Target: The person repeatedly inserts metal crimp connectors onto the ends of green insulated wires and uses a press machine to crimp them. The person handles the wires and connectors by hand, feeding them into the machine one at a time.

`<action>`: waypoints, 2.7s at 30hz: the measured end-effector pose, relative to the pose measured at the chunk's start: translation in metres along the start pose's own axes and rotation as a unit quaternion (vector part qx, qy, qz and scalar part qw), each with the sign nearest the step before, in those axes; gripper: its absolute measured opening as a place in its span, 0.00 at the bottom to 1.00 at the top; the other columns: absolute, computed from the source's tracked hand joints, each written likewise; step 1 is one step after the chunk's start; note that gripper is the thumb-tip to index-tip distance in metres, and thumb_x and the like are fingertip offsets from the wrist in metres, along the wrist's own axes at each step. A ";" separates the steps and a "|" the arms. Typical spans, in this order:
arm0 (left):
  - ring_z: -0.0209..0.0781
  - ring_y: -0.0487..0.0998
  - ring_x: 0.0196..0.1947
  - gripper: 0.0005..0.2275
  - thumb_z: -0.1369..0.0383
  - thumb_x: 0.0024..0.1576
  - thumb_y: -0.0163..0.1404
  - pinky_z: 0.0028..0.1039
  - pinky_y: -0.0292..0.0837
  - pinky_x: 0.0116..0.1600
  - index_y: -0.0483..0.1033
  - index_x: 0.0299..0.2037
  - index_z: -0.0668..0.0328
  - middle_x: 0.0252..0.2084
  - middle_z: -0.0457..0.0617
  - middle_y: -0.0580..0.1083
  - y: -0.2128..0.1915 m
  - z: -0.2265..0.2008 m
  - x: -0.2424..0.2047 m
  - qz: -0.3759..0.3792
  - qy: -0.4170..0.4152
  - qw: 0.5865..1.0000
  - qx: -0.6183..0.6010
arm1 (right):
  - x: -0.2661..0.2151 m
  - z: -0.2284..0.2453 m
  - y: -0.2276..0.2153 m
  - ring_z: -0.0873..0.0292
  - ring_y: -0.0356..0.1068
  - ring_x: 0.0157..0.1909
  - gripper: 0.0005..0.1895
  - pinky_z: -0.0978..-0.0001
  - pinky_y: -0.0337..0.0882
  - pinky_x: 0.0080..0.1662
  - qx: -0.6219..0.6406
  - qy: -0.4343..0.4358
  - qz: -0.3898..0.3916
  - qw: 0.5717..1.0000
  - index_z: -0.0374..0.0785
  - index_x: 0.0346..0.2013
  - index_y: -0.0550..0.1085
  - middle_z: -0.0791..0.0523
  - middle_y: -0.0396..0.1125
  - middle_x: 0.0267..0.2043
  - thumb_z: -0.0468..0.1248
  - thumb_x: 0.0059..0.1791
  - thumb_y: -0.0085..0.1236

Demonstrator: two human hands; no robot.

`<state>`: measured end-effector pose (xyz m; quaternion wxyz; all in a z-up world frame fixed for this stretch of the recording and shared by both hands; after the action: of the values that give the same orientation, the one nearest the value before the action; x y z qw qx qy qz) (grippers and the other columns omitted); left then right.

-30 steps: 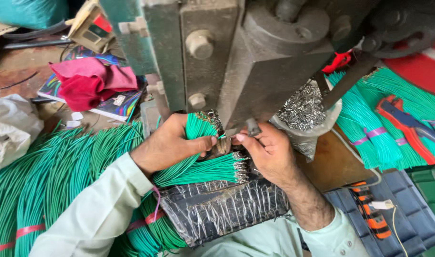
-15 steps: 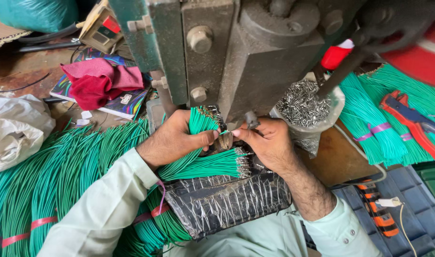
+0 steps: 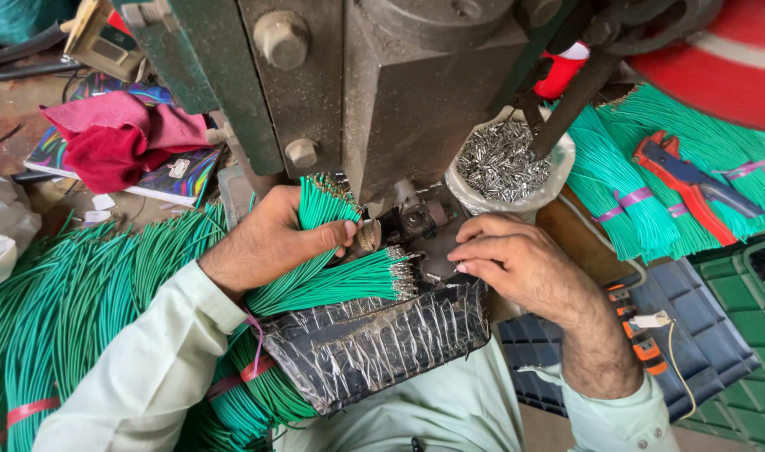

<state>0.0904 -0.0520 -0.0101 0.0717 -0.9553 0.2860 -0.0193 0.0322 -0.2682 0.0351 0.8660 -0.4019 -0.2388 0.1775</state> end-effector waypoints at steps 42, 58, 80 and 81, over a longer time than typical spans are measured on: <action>0.26 0.74 0.31 0.06 0.69 0.56 0.61 0.24 0.74 0.37 0.82 0.36 0.65 0.29 0.39 0.77 0.011 -0.005 -0.006 0.048 -0.016 0.999 -0.013 | 0.018 0.005 0.024 0.60 0.76 0.41 0.07 0.69 0.75 0.44 0.110 0.014 0.012 0.994 0.35 0.40 0.81 0.55 0.74 0.38 0.31 0.48 0.61; 0.28 0.77 0.30 0.05 0.69 0.58 0.57 0.23 0.76 0.38 0.81 0.35 0.65 0.28 0.41 0.79 -0.001 -0.005 -0.002 0.000 0.023 1.000 -0.001 | 0.034 -0.021 0.043 0.60 0.78 0.48 0.07 0.70 0.79 0.54 0.359 0.077 -0.122 0.922 0.28 0.45 0.75 0.51 0.76 0.44 0.27 0.55 0.50; 0.28 0.77 0.29 0.06 0.69 0.58 0.57 0.23 0.74 0.36 0.81 0.34 0.65 0.27 0.42 0.78 -0.002 -0.007 -0.002 -0.017 0.009 1.000 0.016 | 0.032 -0.017 0.055 0.66 0.74 0.46 0.07 0.73 0.76 0.50 0.371 0.073 -0.071 0.923 0.33 0.45 0.78 0.55 0.76 0.44 0.30 0.52 0.59; 0.28 0.77 0.29 0.06 0.68 0.58 0.58 0.23 0.74 0.37 0.81 0.35 0.65 0.27 0.42 0.78 -0.002 -0.008 -0.002 -0.016 0.010 1.000 0.014 | 0.024 -0.010 0.044 0.65 0.75 0.45 0.07 0.72 0.77 0.49 0.368 0.053 -0.063 0.926 0.33 0.44 0.78 0.55 0.76 0.44 0.30 0.52 0.59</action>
<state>0.0893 -0.0503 -0.0020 0.0822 -0.9583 0.2714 -0.0344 0.0522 -0.2356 0.0016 0.9737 -0.0480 -0.1356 0.1768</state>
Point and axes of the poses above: each hand's wrist, its own x-axis towards the middle knuckle, its own y-axis out of the palm, z = x × y, the point moved 10 cm from there along x, towards the middle knuckle
